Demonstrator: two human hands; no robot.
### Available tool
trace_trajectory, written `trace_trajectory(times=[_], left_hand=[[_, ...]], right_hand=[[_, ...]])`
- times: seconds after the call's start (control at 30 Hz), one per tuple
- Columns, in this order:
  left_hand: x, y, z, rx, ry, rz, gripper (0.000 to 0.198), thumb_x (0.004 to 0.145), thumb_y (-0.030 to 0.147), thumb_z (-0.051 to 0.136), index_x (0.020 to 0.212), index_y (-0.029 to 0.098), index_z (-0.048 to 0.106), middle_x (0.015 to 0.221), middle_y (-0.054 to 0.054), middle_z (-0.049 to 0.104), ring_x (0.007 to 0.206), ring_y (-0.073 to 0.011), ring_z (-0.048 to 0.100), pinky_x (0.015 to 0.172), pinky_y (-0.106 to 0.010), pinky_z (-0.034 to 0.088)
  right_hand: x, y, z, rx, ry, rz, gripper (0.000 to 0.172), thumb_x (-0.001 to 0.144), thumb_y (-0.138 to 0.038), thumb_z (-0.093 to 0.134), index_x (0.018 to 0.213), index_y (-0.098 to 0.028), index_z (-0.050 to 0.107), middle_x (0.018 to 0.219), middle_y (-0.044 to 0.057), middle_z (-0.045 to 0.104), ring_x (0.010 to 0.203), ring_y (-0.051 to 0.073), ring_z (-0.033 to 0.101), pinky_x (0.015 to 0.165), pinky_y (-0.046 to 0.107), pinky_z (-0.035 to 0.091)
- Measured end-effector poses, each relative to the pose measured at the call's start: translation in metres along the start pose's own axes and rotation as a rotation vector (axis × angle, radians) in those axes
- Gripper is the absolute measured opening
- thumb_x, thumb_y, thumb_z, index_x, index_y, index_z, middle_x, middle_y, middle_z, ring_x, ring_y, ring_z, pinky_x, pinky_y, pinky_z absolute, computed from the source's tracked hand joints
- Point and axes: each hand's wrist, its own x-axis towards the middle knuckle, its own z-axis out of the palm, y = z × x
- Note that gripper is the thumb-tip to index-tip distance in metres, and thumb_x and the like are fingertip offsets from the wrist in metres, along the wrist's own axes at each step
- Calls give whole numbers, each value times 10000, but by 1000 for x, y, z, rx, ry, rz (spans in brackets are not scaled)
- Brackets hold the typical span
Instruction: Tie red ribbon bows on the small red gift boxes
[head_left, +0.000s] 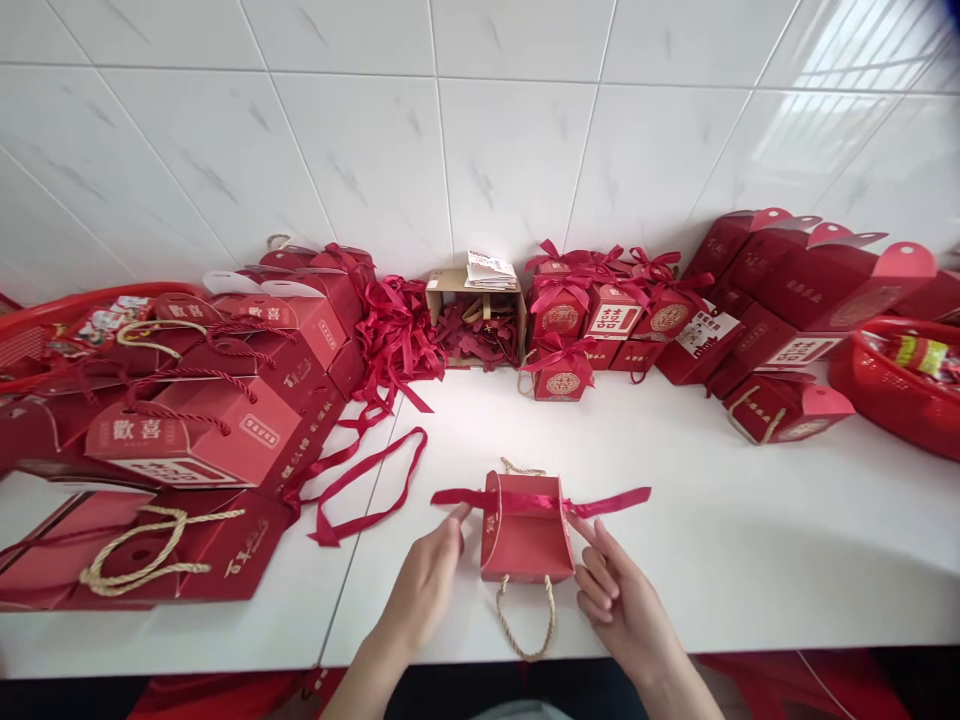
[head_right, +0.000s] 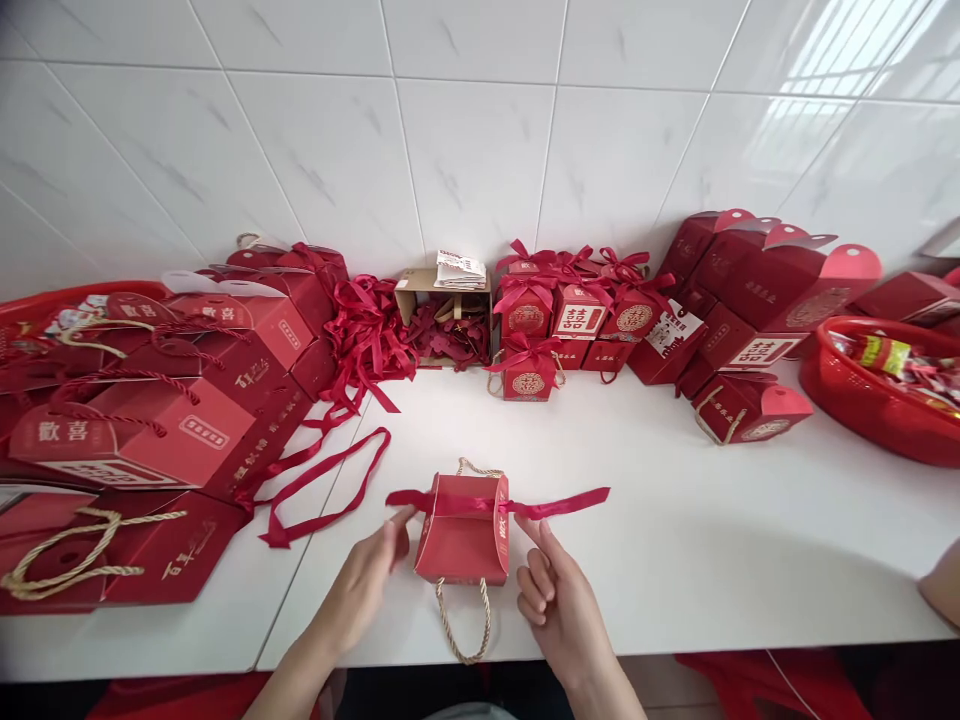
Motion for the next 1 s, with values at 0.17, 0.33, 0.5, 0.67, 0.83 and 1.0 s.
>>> trace_trajectory(times=[0.17,0.33,0.5,0.67,0.83,1.0], left_hand=[[12,12,6,-763,-42,-102,319,862,440,582,1132,277,631,968,-26,658,857,-158,591,718,-253,472],[17,22,6,-1072,-21,-220,124,815,258,676,925,201,685,968,-46,680,846,-164,636,710,-271,529],[16,27,-4,-1132,186,-265,56,827,140,622,819,164,671,837,-50,689,777,-176,674,641,-276,563],[12,30,-14,-1150,345,-249,144,869,137,532,818,159,665,765,-36,669,716,-174,680,566,-267,559],[13,27,-29,-1161,423,-130,117,847,145,561,841,178,674,784,-11,675,688,-140,659,564,-249,554],[16,40,-38,-1109,436,62,33,770,193,687,739,194,674,720,28,670,702,-118,638,649,-240,557]], right_hand=[[13,-12,6,511,-80,117,251,707,-191,791,904,-191,636,517,-111,416,420,0,406,341,51,310],[14,-21,8,564,34,-35,242,640,-154,824,767,-210,625,739,-33,626,638,51,598,425,83,468],[11,-25,10,489,56,-135,241,647,-52,779,786,-188,636,741,-46,668,622,53,617,540,133,555],[9,-23,12,323,116,-282,193,695,-153,781,859,-186,683,694,-43,662,597,60,620,550,148,562],[5,-29,19,82,144,-477,238,636,-201,838,834,-186,707,725,-51,660,593,49,611,620,160,573],[1,-41,32,-123,126,-693,146,731,-318,773,817,-211,722,879,-7,701,714,81,638,688,204,564]])
